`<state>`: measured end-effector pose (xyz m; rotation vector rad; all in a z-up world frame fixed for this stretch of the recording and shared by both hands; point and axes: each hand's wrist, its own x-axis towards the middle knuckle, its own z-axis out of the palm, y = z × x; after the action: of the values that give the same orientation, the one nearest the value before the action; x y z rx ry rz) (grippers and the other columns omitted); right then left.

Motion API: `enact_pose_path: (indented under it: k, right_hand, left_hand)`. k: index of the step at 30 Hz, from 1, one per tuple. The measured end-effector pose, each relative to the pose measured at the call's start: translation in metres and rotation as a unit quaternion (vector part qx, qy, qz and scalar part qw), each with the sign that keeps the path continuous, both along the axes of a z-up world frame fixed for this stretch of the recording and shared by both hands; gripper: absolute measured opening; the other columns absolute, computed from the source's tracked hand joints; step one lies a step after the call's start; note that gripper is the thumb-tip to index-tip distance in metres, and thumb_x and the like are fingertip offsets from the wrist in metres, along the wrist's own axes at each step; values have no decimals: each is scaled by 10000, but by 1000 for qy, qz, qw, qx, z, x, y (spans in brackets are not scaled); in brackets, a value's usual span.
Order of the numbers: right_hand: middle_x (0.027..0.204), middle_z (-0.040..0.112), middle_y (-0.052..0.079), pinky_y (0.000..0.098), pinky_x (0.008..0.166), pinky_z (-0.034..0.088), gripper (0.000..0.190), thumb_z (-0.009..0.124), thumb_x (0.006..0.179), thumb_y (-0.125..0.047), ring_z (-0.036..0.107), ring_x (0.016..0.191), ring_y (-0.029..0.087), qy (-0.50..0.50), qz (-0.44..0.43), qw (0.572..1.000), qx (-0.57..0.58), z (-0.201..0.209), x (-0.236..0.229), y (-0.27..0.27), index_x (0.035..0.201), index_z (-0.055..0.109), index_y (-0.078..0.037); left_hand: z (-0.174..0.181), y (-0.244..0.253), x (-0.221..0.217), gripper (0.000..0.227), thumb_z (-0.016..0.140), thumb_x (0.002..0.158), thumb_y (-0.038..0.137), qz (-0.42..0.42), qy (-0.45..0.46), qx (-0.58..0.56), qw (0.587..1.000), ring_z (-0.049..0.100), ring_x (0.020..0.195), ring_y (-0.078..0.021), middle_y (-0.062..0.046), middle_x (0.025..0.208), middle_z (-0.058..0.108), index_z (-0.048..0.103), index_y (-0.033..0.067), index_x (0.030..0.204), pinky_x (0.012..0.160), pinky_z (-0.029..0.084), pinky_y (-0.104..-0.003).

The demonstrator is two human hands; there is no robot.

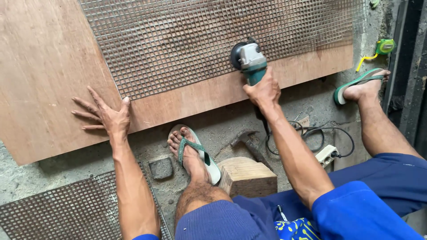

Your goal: Cutting a metal mesh sheet using an angle grinder on a plywood surface

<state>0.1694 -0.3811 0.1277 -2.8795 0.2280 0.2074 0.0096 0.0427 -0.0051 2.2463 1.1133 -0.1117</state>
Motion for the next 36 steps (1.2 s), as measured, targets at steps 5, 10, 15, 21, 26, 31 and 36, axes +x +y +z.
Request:
enact_pose_path:
  k: [5, 10, 15, 21, 26, 31, 36]
  right_hand:
    - [848, 663, 187, 343, 479, 619, 674, 814, 727, -176, 685, 568, 276, 30, 47, 998, -21, -16, -22, 44, 1250, 435, 18]
    - [717, 620, 107, 281, 387, 523, 795, 820, 741, -254, 571, 452, 192, 36, 89, 993, -69, -15, -47, 93, 1358, 374, -24]
    - [764, 711, 178, 404, 468, 595, 606, 805, 654, -110, 701, 545, 320, 14, 115, 993, 7, -19, -61, 112, 1158, 489, 2]
    - [834, 684, 179, 348, 482, 627, 774, 832, 716, -177, 700, 569, 296, 33, 55, 997, -34, -14, -27, 55, 1342, 410, -3]
    - [876, 662, 143, 347, 503, 609, 634, 831, 705, -177, 675, 591, 260, 21, 38, 999, -27, -13, 1, -11, 1188, 476, 30]
    - [836, 661, 152, 381, 507, 601, 657, 822, 695, -202, 672, 591, 299, -1, 35, 999, -13, -4, 6, -21, 1195, 474, 44]
    - [922, 663, 125, 360, 581, 610, 783, 848, 713, -248, 681, 681, 252, -17, -18, 1000, 0, -4, 20, -54, 1325, 440, 22]
  left_hand:
    - [-2, 0, 0, 1241, 839, 807, 681, 10, -9, -4, 1000, -315, 1436, -487, -116, 1641, -277, 79, 336, 1724, 1053, -149, -882]
    - [1, 0, 0, 1208, 819, 806, 659, 6, -24, -10, 1000, -319, 1431, -501, -132, 1635, -282, 98, 345, 1724, 1022, -159, -896]
    - [-1, -1, -1, 1224, 810, 793, 667, 7, -26, -10, 1000, -308, 1439, -496, -108, 1644, -267, 108, 324, 1736, 1023, -144, -901]
    - [-12, -1, -2, 1238, 786, 777, 754, 1, -45, -8, 999, -288, 1449, -511, -119, 1654, -242, 133, 312, 1731, 1008, -129, -913]
    - [-21, 4, -5, 1280, 792, 789, 822, -3, -31, 4, 1000, -323, 1436, -496, -108, 1638, -292, 88, 333, 1740, 1021, -155, -904]
    - [0, 0, 0, 1214, 833, 816, 605, 8, -16, -17, 1000, -308, 1444, -490, -100, 1650, -266, 89, 319, 1732, 1034, -142, -896]
    - [-2, 1, 0, 1292, 742, 735, 838, 10, -29, -19, 999, -332, 1436, -472, -91, 1642, -287, 85, 336, 1729, 1033, -182, -881]
